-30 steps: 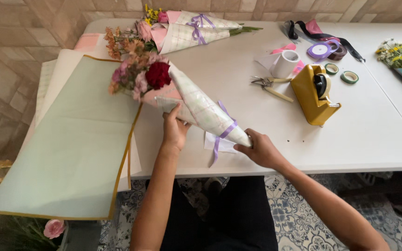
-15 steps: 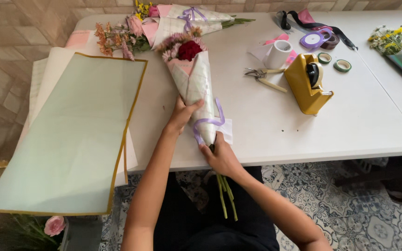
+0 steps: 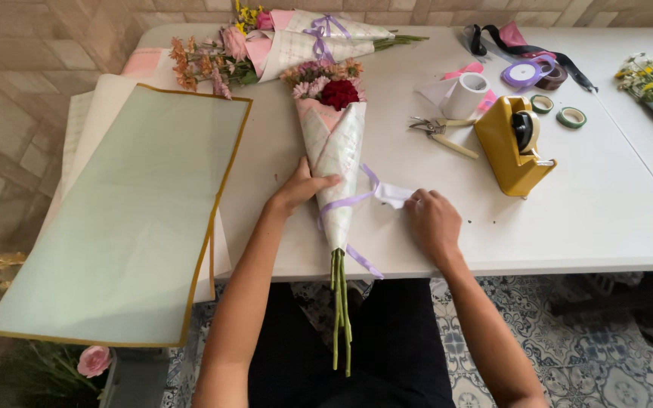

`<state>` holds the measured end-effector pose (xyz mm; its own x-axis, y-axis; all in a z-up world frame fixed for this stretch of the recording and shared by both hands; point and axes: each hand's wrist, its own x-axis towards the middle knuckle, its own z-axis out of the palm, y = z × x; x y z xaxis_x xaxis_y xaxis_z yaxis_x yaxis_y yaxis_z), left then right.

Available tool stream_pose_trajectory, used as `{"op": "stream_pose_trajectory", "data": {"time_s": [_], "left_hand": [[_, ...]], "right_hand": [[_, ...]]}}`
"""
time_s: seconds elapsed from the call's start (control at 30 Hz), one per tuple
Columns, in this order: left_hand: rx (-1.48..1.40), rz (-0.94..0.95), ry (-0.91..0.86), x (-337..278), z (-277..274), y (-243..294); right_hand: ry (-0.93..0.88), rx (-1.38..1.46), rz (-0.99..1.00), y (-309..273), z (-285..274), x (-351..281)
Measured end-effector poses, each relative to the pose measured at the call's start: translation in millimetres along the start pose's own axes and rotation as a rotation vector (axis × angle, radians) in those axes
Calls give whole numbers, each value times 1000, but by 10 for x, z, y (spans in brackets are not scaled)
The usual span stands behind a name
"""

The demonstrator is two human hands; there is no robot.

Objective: The person wraps a flower bouquet with white patterned paper and ties a purple ribbon around the stems. They use a tape dispenser to secure the paper and shears to trim the ribbon.

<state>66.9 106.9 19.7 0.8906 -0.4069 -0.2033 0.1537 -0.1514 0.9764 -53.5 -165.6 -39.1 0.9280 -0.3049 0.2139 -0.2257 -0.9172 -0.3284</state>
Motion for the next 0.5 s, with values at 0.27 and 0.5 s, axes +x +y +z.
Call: {"op": "stream_pose_trajectory", "data": {"time_s": [0.27,0.5], "left_hand": [[571,159,199,-129,-239,-241],[49,103,40,-549,243,-70]], "right_hand": [[359,-416,-65,468,-60,485],[-77,566,-605,-760,-289,-43]]}}
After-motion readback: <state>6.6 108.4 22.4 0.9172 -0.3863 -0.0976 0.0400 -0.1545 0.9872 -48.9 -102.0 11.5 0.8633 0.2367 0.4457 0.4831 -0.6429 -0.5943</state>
